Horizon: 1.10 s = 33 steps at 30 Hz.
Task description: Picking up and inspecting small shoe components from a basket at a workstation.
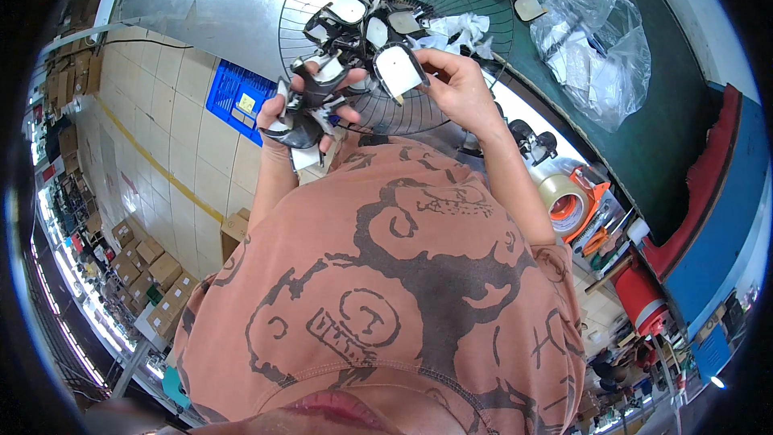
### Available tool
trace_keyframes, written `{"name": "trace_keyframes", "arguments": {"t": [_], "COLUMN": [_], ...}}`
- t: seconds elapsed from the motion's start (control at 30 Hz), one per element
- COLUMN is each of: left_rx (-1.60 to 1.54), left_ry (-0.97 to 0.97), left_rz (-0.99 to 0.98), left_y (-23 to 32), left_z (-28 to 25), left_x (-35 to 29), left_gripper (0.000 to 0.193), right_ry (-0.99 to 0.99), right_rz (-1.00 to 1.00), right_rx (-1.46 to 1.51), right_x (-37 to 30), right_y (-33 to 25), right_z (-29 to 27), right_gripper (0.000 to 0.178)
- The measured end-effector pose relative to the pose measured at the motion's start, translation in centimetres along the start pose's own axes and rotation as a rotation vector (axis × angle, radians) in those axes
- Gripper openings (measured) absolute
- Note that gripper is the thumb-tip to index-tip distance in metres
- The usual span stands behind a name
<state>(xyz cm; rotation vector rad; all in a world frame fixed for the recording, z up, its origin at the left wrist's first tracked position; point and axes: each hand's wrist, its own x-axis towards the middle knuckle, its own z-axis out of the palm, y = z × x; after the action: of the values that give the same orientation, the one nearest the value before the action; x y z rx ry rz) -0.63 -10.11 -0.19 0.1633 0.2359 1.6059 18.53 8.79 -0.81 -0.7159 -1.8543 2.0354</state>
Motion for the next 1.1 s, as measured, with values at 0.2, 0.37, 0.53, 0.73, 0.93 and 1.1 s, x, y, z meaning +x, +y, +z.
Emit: {"name": "trace_keyframes", "arguments": {"t": [0.2,0.37,0.53,0.73,0.93,1.1], "left_rx": [0.085,0.248,0.227,0.204,0.088,0.052], "left_ry": [0.156,0.178,0.179,0.125,0.188,0.197], "left_rz": [-0.03,-0.122,-0.049,0.042,0.047,-0.027], "left_y": [-1.3,-1.2,0.2,1.5,0.7,1.4], "left_z": [1.2,1.1,0.4,-0.1,-1.2,-2.0], "left_x": [1.0,0.8,-0.2,-0.2,-0.5,-0.6], "left_gripper": [0.071,0.067,0.06,0.058,0.051,0.048], "right_ry": [-0.006,0.204,0.52,0.462,0.387,0.32], "right_rz": [0.035,-0.092,-0.152,-0.191,0.092,0.037], "right_rx": [0.015,-0.183,-0.048,-0.292,-0.649,-0.678], "right_x": [0.0,0.4,1.2,-1.8,-8.7,-10.2], "right_y": [0.1,1.1,1.0,-2.7,-5.3,-2.9], "right_z": [0.3,0.0,-1.5,-5.8,-9.0,-5.1], "right_gripper": [0.02,0.02,0.019,0.018,0.011,0.018]}}
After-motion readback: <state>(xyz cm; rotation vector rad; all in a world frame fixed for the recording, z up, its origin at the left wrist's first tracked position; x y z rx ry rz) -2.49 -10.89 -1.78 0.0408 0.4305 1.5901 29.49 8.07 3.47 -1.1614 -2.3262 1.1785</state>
